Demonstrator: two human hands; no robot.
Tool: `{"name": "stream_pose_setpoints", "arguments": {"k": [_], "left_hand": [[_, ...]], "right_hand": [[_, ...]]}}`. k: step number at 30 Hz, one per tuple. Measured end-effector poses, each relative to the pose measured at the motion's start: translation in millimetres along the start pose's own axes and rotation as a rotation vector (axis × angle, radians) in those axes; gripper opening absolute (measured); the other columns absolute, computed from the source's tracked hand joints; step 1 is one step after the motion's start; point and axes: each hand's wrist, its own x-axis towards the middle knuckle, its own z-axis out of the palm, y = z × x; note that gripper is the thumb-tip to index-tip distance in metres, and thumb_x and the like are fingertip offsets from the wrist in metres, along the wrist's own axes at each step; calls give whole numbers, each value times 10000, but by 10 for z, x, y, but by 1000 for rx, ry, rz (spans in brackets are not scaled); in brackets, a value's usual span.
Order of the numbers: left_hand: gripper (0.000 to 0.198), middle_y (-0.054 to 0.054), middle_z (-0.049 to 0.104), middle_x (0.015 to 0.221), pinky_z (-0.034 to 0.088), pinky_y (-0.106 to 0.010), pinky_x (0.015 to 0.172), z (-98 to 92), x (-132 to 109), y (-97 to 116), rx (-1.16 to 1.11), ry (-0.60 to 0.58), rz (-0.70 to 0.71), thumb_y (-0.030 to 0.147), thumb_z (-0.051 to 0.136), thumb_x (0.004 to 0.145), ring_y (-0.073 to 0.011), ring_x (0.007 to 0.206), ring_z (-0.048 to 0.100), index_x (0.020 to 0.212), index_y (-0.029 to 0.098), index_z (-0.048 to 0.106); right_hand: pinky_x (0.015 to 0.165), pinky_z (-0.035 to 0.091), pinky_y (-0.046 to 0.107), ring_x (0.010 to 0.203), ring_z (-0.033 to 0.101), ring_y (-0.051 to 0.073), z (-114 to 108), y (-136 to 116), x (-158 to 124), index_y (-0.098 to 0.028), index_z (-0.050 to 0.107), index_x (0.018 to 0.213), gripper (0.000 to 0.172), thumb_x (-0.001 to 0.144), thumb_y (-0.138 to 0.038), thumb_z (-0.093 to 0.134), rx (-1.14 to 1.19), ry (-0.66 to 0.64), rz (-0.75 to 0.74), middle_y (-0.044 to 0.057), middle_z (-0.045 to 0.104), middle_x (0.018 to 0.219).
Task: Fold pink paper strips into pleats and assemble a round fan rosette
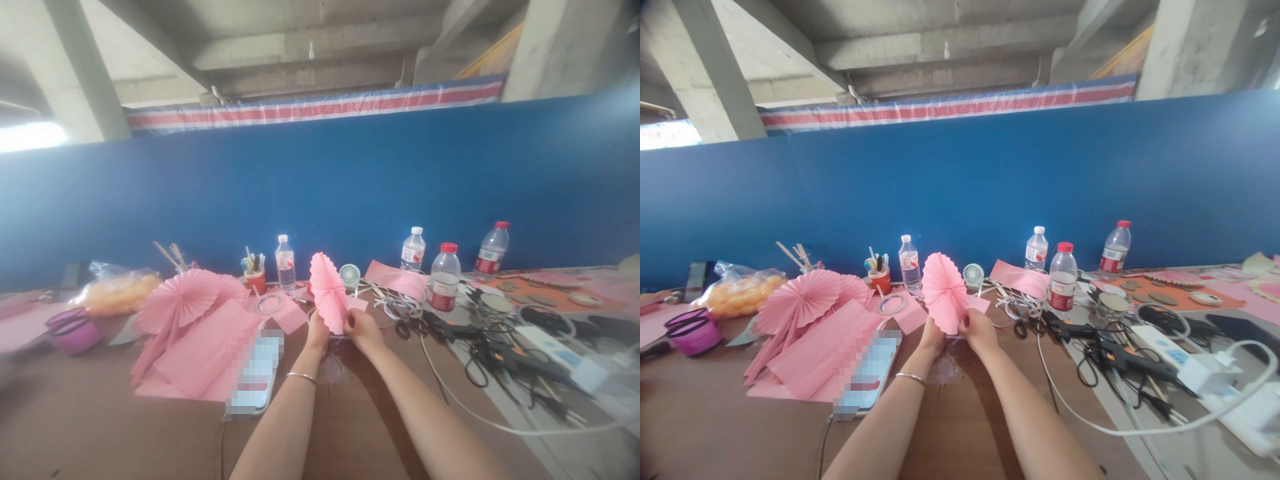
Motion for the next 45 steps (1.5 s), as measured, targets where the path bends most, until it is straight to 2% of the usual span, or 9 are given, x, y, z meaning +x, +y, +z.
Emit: {"name": "stream_pose_setpoints", "arguments": {"k": [5,11,15,22,29,35,40,43,45], "left_hand": [[291,-68,633,756,442,-283,586,-8,53,-69,-72,27,-43,294,571,646,-164,637,564,895,144,567],[370,-46,637,751,442,-286,600,-8,37,-89,-88,86,-34,216,649,545,-160,632,568,899,154,564],[311,-34,630,723,445,-265,575,-20,68,-95,-84,105,-50,216,609,572,-135,598,564,875,163,562],[201,-4,577,624,410,-220,446,-56,85,-107,100,-71,-11,130,578,552,-108,475,524,748,162,548],[148,10,552,571,368,-185,413,-68,84,-124,211,-86,40,103,538,550,-82,433,487,691,147,537],[164,14,553,574,370,-181,431,-28,56,-98,211,-117,-5,152,562,555,-77,446,487,718,134,555],[174,-1,569,605,401,-197,470,-16,52,-71,191,-79,49,157,557,558,-88,482,512,729,124,564],[216,-12,587,633,420,-219,485,-30,71,-63,108,21,90,149,540,556,-99,489,530,771,129,549],[270,-24,601,656,433,-241,499,-44,95,-65,36,88,105,128,522,545,-114,507,549,815,132,532]], "right_hand": [[503,264,218,569,477,127,26,10,-1,-184,530,646,24,648,-191,507,1,-3,30,18,559,638],[576,319,236,663,523,157,-15,-28,-25,-179,554,720,82,707,-217,483,29,27,-5,49,589,724],[601,338,237,689,533,158,-43,-63,-47,-186,573,742,126,739,-250,464,72,22,-26,45,600,741],[565,359,230,617,546,148,-23,-50,-41,-201,588,635,185,719,-324,479,264,6,73,9,616,653],[529,373,230,534,545,149,-69,-104,-23,-180,571,570,245,698,-365,470,469,-26,139,-4,597,523],[551,378,230,594,545,148,-55,-107,-40,-182,581,645,205,712,-323,448,365,25,92,1,612,623],[656,404,259,718,559,164,-79,-82,-47,-192,601,811,229,761,-295,402,274,57,-5,31,629,787],[760,388,282,862,541,181,-91,7,-25,-175,577,941,270,771,-234,375,123,150,8,67,609,936],[825,354,291,958,506,188,-87,84,-9,-169,554,1011,306,756,-184,385,-12,138,5,80,580,1028]]}}
